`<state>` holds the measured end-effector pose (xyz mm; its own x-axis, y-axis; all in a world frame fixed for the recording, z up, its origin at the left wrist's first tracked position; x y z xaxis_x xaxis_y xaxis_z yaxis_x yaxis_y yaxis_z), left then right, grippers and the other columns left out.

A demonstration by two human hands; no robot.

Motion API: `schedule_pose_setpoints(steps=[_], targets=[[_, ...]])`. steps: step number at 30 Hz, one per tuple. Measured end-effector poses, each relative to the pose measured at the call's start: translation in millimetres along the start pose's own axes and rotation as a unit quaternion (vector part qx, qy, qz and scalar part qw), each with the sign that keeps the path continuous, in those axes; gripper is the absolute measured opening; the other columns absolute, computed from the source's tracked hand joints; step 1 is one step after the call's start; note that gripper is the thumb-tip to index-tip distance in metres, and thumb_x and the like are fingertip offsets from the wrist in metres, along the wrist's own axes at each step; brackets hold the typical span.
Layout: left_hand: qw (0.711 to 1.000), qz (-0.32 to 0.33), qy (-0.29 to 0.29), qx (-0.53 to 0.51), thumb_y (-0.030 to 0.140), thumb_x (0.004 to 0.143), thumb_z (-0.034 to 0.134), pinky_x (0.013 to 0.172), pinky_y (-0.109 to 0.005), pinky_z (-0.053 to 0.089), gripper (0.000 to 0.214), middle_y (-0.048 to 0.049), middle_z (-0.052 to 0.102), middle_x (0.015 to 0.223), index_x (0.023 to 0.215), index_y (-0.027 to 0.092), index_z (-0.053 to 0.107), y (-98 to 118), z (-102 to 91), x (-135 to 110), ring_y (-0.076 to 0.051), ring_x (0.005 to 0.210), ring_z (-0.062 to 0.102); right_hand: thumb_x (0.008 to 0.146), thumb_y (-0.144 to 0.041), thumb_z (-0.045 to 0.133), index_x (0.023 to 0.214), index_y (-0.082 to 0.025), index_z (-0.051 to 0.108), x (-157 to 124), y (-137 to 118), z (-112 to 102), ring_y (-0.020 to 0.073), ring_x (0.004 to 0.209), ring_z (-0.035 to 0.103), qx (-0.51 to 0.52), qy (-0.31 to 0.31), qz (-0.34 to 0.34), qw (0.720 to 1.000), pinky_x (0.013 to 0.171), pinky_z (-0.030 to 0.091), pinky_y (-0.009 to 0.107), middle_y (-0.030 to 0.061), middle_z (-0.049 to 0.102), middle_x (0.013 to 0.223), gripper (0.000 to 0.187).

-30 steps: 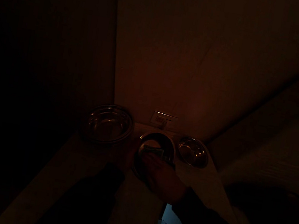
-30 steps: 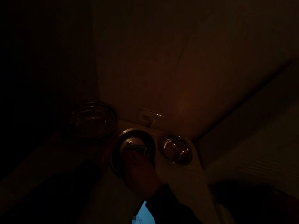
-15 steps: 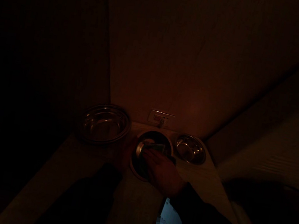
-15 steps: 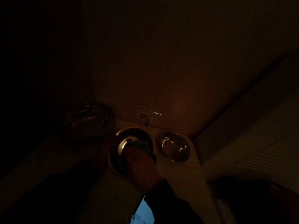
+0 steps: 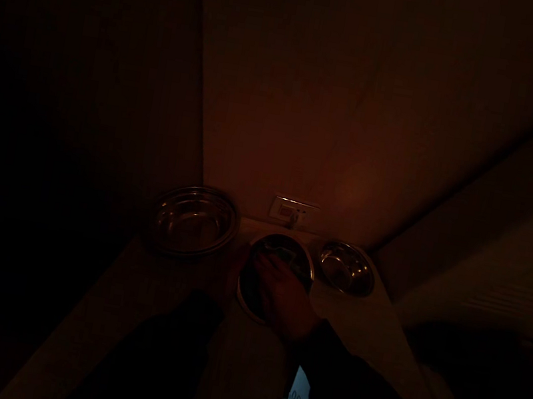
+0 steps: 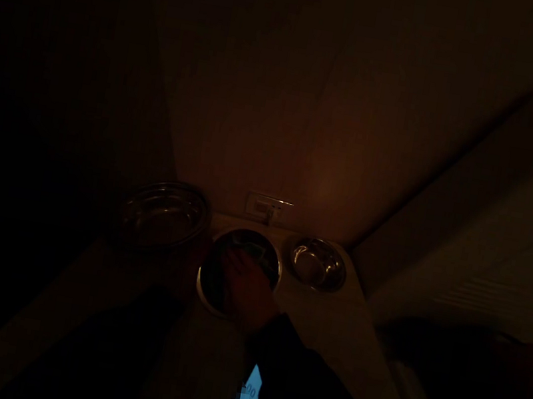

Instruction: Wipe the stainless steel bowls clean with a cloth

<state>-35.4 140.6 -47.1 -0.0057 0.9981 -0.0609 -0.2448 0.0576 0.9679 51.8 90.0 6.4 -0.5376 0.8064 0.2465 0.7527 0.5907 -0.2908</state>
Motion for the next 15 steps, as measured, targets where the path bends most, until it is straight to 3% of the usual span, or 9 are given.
schedule_pose_setpoints(steps=[4, 8, 11, 15], targets=[[1.0, -0.022, -0.005, 0.011, 0.037, 0.083, 0.049, 0.097, -0.036, 0.044, 0.029, -0.0076, 0.072, 0.099, 0.087, 0.015, 0.069, 2.2, 0.1, -3.8, -0.021, 0.098, 0.064, 0.084, -0.007, 0.043, 0.125, -0.013, 0.053, -7.7, -14.5, -3.4, 0.0179, 0.121, 0.048, 0.045, -0.035, -0.035, 0.998, 0.103, 0.04, 0.032, 0.0104, 0.056, 0.129, 0.043], [1.0, -0.018, 0.003, -0.01, 0.041, 0.078, 0.053, 0.09, -0.034, 0.048, 0.031, -0.0068, 0.073, 0.09, 0.082, 0.014, 0.069, 7.3, 0.7, -5.5, -0.023, 0.093, 0.065, 0.08, -0.008, 0.048, 0.118, -0.018, 0.059, -21.6, -18.5, -7.6, 0.0157, 0.107, 0.058, 0.067, -0.084, -0.061, 0.992, 0.094, 0.047, 0.027, 0.0063, 0.063, 0.117, 0.041], [1.0, -0.018, 0.002, -0.024, 0.04, 0.075, 0.056, 0.089, -0.033, 0.048, 0.03, -0.0061, 0.074, 0.09, 0.082, 0.015, 0.07, 4.2, 0.9, -2.5, -0.022, 0.091, 0.065, 0.081, -0.008, 0.046, 0.121, -0.017, 0.057, -19.8, -15.7, -4.9, 0.017, 0.113, 0.055, 0.066, -0.079, -0.064, 0.993, 0.097, 0.045, 0.029, 0.0074, 0.06, 0.123, 0.043], [0.999, -0.025, -0.001, -0.02, 0.04, 0.08, 0.051, 0.094, -0.034, 0.046, 0.032, -0.0063, 0.074, 0.093, 0.083, 0.015, 0.071, -1.1, 0.9, 0.2, -0.022, 0.093, 0.066, 0.081, -0.007, 0.044, 0.129, -0.013, 0.05, -6.0, -3.6, 3.7, 0.0236, 0.128, 0.041, 0.046, -0.03, -0.033, 0.998, 0.107, 0.035, 0.043, 0.0124, 0.051, 0.134, 0.048]])
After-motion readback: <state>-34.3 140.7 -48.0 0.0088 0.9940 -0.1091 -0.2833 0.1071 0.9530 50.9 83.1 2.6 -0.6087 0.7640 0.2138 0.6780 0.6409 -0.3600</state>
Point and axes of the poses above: each hand's wrist, its own x-axis towards the middle knuckle, its own z-axis out of the palm, y = z × x, the point moved 9 cm from there along x, towards the middle knuckle
